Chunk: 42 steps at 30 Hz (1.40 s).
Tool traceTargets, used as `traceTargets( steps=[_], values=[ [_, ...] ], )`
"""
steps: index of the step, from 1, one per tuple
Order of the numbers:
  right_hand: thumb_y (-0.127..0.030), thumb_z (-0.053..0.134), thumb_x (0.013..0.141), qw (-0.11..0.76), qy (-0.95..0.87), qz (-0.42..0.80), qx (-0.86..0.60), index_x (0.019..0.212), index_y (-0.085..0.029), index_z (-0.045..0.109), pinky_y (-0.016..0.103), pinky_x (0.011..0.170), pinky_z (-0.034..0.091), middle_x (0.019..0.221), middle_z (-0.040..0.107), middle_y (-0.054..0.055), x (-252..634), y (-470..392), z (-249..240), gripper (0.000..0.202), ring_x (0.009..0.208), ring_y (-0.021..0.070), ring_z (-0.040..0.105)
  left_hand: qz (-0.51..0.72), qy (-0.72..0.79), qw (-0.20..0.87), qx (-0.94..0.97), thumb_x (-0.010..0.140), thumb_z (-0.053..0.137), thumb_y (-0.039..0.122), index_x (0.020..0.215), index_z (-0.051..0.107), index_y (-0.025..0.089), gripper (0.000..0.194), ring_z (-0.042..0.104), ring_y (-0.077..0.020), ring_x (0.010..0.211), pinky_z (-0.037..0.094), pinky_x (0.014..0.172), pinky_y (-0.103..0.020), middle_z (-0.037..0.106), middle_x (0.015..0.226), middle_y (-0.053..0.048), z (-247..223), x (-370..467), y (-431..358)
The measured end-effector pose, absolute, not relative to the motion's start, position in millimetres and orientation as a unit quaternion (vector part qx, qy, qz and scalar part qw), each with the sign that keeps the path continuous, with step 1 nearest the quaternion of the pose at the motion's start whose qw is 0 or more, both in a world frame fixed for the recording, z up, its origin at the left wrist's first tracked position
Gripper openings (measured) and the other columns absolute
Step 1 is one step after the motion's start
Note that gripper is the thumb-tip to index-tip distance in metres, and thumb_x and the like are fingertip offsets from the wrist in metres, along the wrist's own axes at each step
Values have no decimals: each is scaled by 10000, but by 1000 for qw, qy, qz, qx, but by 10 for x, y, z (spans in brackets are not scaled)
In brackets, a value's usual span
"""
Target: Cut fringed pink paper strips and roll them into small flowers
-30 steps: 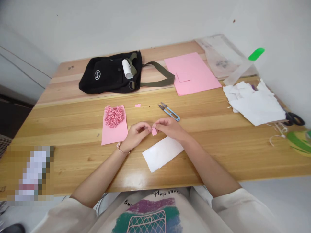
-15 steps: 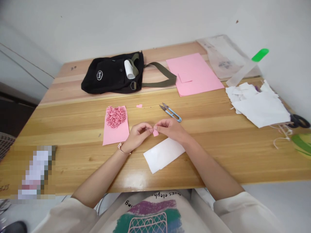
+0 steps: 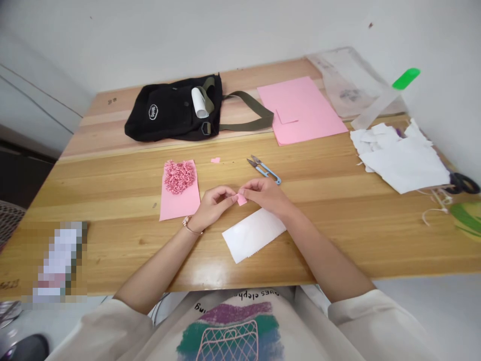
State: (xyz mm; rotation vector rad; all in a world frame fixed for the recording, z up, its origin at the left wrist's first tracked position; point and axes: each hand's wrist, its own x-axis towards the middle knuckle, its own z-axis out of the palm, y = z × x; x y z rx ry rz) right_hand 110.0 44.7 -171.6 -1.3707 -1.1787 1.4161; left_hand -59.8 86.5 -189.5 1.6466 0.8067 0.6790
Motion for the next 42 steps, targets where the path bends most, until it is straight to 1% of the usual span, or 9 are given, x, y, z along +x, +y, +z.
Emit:
traceTargets(
  steps=[8,17,22,30,36,40,42],
  values=[
    [-280,635,727,405,-470,565,-544,629,-192,675,291,708,439,639,673,-4,1096,439,-1690,139,648,130,586,292,340,564,694,763,601,302,721,613,140,168,530,-113,654,408,625,-233,633,717,-24,-1884,-601,863],
    [-285,629,736,399,-476,563,-546,613,-204,672,303,738,449,645,675,-2,1093,441,-1689,154,661,141,598,289,340,565,694,768,597,303,718,615,142,169,515,-110,633,398,612,-233,627,705,-19,-1878,-601,866],
    [-311,645,723,399,-471,562,-551,620,-201,674,316,744,454,648,680,3,1096,435,-1703,154,665,150,605,289,341,565,693,767,601,304,717,616,144,168,510,-109,630,397,609,-232,626,700,-17,-1878,-602,860],
    [-271,656,700,403,-458,567,-554,615,-200,675,306,731,451,629,678,-9,1087,446,-1689,112,639,131,598,290,343,562,694,763,599,300,720,615,141,166,503,-106,623,389,605,-230,616,688,-12,-1872,-596,856],
    [-269,672,670,400,-452,565,-563,617,-189,660,308,721,454,619,671,-5,1070,443,-1670,97,635,135,601,290,341,558,698,765,593,297,731,618,142,161,508,-107,621,394,601,-230,626,695,-18,-1888,-594,861],
    [-287,660,694,399,-462,567,-553,633,-186,660,306,737,454,637,672,-3,1081,434,-1687,118,655,132,606,295,339,554,701,763,594,285,724,615,144,148,509,-107,625,395,603,-230,628,692,-18,-1896,-595,864],
    [-301,669,696,389,-462,580,-546,678,-190,664,305,749,453,668,679,-5,1097,432,-1691,113,686,133,614,296,339,554,701,764,594,289,715,612,145,153,508,-107,623,397,602,-230,628,688,-17,-1893,-594,864]
  ],
)
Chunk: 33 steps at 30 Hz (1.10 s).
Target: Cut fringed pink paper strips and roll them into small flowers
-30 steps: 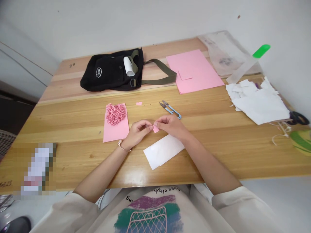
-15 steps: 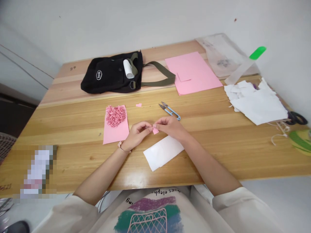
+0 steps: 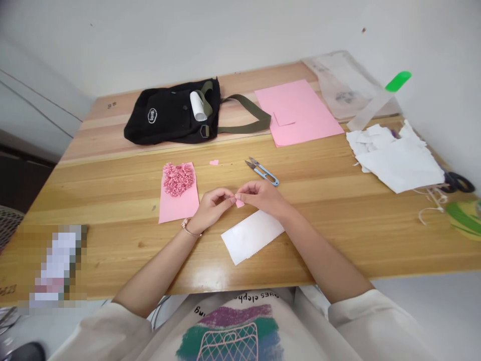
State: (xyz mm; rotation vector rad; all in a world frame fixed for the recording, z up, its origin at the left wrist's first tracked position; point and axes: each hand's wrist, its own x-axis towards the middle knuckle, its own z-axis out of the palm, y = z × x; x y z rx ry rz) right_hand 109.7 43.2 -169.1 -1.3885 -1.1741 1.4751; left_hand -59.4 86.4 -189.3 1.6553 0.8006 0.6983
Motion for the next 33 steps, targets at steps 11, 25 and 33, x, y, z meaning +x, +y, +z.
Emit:
traceTargets(
  steps=[11,25,33],
  values=[
    [-265,670,688,377,-462,596,-538,707,-194,652,294,740,446,682,678,-11,1113,419,-1666,76,704,131,611,296,338,555,701,758,592,291,697,609,142,162,507,-106,616,392,593,-226,623,676,-18,-1890,-594,868],
    [-298,665,666,390,-458,588,-541,646,-187,648,293,687,451,611,673,-9,1093,448,-1689,114,625,137,607,270,360,542,710,768,586,297,680,602,146,175,502,-115,620,388,606,-226,580,649,-5,-1811,-595,839],
    [-300,698,633,416,-437,593,-534,616,-196,639,301,639,433,575,662,-7,1080,456,-1728,121,567,145,589,268,362,523,724,794,568,337,680,612,147,225,485,-128,620,379,599,-238,568,642,-11,-1800,-584,817]
  ],
)
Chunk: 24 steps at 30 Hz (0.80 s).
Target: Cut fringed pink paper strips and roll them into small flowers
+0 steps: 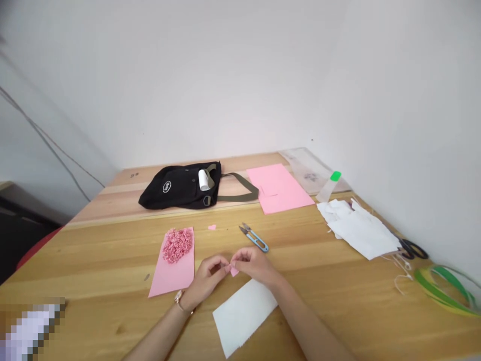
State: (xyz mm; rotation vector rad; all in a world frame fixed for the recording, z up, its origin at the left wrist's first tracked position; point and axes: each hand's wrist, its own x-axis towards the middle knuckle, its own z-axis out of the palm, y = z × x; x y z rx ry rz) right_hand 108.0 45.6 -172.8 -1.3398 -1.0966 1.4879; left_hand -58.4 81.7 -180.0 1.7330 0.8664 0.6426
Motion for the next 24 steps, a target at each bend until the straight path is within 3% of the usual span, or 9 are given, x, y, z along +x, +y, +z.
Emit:
traceTargets(
  steps=[24],
  values=[
    [-277,667,658,409,-446,590,-534,633,-174,638,300,685,444,587,663,-3,1068,439,-1669,110,609,146,600,253,360,531,724,796,562,328,689,614,124,236,437,-113,618,343,609,-230,541,658,-14,-1815,-595,818]
  ],
)
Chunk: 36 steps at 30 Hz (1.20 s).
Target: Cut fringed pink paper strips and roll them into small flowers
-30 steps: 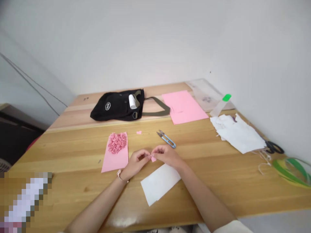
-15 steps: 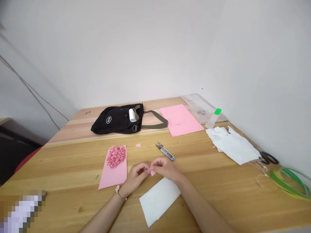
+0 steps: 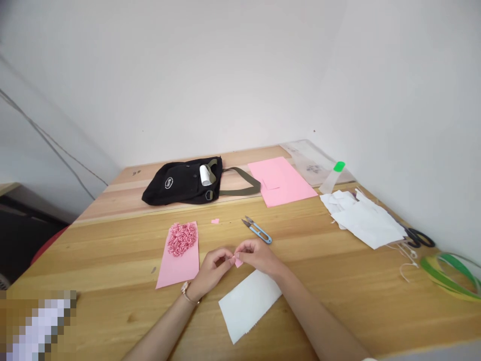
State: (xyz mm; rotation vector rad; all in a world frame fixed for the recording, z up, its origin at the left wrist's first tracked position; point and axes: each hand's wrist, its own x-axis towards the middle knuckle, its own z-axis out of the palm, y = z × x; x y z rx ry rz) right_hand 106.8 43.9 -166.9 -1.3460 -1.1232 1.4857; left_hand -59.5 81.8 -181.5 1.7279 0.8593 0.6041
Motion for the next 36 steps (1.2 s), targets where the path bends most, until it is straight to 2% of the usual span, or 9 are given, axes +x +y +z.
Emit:
traceTargets(
  steps=[12,22,36],
  values=[
    [-252,686,631,419,-425,599,-533,633,-173,639,291,674,434,594,663,-1,1070,447,-1709,93,609,139,590,252,353,523,734,804,555,326,696,622,122,240,445,-115,616,342,597,-230,553,653,-19,-1820,-592,819],
    [-291,699,650,424,-428,600,-526,648,-175,629,284,654,437,587,668,-3,1084,453,-1741,136,592,132,594,258,347,499,751,809,549,301,690,619,126,222,461,-116,610,357,588,-228,570,655,-24,-1855,-590,829],
    [-288,706,642,386,-449,590,-549,684,-172,637,280,641,425,631,664,2,1095,445,-1740,141,625,129,583,259,323,514,751,814,546,293,672,617,145,218,528,-140,671,404,655,-253,605,689,-37,-1861,-600,862]
  ],
)
